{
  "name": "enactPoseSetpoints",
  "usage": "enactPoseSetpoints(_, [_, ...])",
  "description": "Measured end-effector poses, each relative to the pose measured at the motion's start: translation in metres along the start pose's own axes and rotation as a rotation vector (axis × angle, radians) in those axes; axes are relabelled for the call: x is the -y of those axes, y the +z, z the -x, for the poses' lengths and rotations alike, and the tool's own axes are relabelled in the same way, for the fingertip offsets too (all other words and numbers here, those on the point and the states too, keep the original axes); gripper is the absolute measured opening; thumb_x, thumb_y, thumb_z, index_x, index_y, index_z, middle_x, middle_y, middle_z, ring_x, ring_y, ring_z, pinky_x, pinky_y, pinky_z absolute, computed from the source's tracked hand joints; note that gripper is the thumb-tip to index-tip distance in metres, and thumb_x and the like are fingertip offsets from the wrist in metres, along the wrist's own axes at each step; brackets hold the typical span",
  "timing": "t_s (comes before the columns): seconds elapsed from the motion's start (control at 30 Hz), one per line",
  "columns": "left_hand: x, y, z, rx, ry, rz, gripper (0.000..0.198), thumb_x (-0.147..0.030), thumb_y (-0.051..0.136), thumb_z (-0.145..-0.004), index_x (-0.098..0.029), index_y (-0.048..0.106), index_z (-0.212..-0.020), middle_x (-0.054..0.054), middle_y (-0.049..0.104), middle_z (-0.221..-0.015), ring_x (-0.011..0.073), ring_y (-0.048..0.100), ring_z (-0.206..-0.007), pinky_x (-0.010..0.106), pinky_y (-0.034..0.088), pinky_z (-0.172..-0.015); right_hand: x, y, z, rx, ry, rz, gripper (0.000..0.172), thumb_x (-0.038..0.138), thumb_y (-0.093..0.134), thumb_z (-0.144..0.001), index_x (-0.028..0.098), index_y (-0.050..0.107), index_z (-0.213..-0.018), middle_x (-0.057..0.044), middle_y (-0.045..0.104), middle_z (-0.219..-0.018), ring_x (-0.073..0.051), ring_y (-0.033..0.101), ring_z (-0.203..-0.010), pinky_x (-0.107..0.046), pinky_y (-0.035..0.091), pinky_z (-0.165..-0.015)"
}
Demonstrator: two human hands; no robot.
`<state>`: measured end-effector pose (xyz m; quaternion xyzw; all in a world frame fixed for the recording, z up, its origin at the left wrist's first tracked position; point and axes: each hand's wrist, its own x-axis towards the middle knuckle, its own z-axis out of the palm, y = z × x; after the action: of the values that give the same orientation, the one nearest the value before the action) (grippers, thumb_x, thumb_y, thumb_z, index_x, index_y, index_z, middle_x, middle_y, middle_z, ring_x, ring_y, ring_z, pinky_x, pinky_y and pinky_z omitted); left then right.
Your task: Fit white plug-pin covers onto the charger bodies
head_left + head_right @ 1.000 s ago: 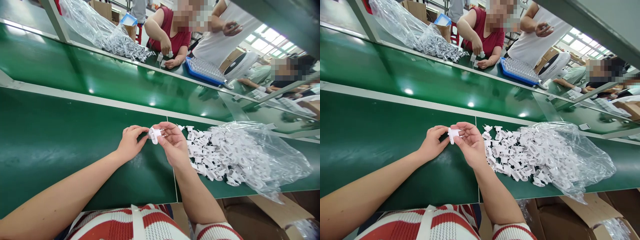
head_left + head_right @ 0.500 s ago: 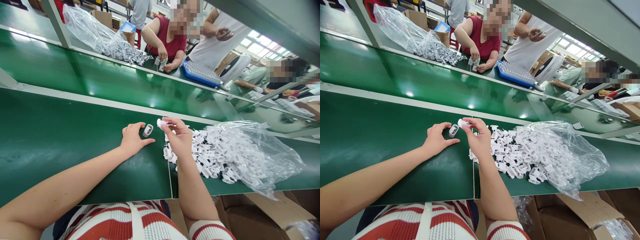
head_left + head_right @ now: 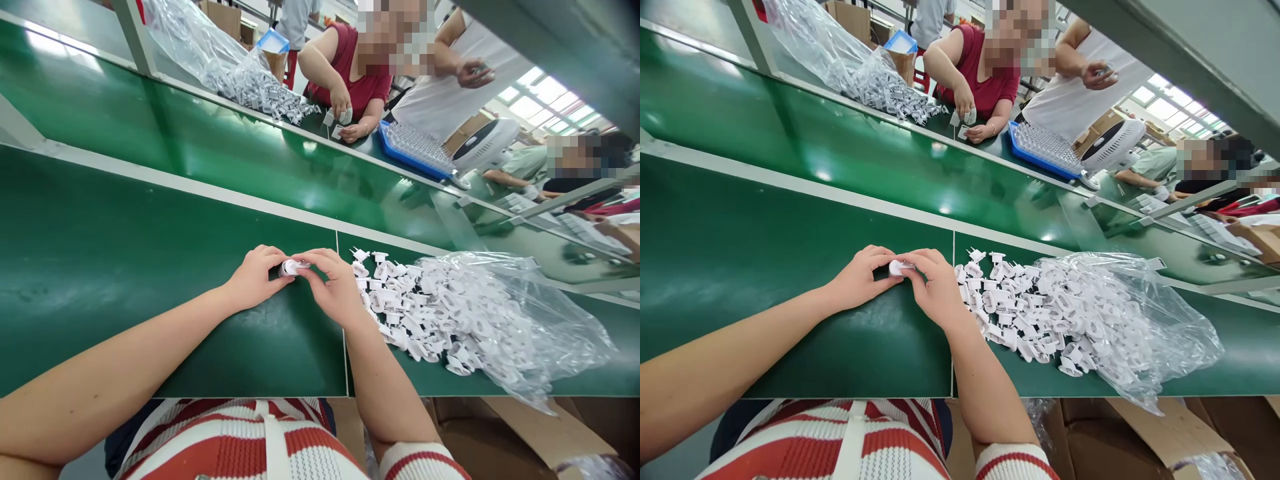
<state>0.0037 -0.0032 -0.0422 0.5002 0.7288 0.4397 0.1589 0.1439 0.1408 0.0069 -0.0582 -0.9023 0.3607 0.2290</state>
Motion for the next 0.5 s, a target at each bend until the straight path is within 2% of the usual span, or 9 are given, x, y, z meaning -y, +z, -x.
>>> enactPoseSetpoints(0.17, [0.0022,-0.0003,-0.0034,0.047,0.034,0.005,0.025,-0.036,0.066,-0.091,-0.023,0.073,-0.111,0.007,0.071,-0.113,0.0286,0.057,-0.111,0.049,0.043,-0.101,-0.0041,0.0058,-0.0014,0.022,-0.084,0.082,0.028,0.012,0.056,-0.097,0.027,0.072,-0.115,-0.004,0.074,-0.108,-0.020,0.066,-0.101,-0.038,0.054,-0.089])
enactPoseSetpoints(0.3, [0.0029,-0.0016,-0.0026,0.077,0.011,0.016,0.028,-0.037,0.066,-0.092,-0.022,0.071,-0.115,0.007,0.071,-0.115,0.0285,0.056,-0.113,0.050,0.041,-0.102,-0.0064,0.0060,-0.0018,-0.009,-0.065,0.104,0.027,0.014,0.055,-0.098,0.028,0.072,-0.114,-0.004,0.074,-0.108,-0.020,0.066,-0.102,-0.039,0.056,-0.089])
enactPoseSetpoints(0.5, [0.0053,-0.0001,-0.0020,0.083,0.014,0.018,0.026,-0.036,0.065,-0.093,-0.022,0.071,-0.114,0.007,0.070,-0.115,0.0278,0.054,-0.115,0.049,0.039,-0.103,-0.0090,0.0083,-0.0031,0.023,-0.074,0.123,0.029,0.011,0.054,-0.098,0.027,0.072,-0.113,-0.004,0.075,-0.107,-0.020,0.066,-0.101,-0.038,0.056,-0.088])
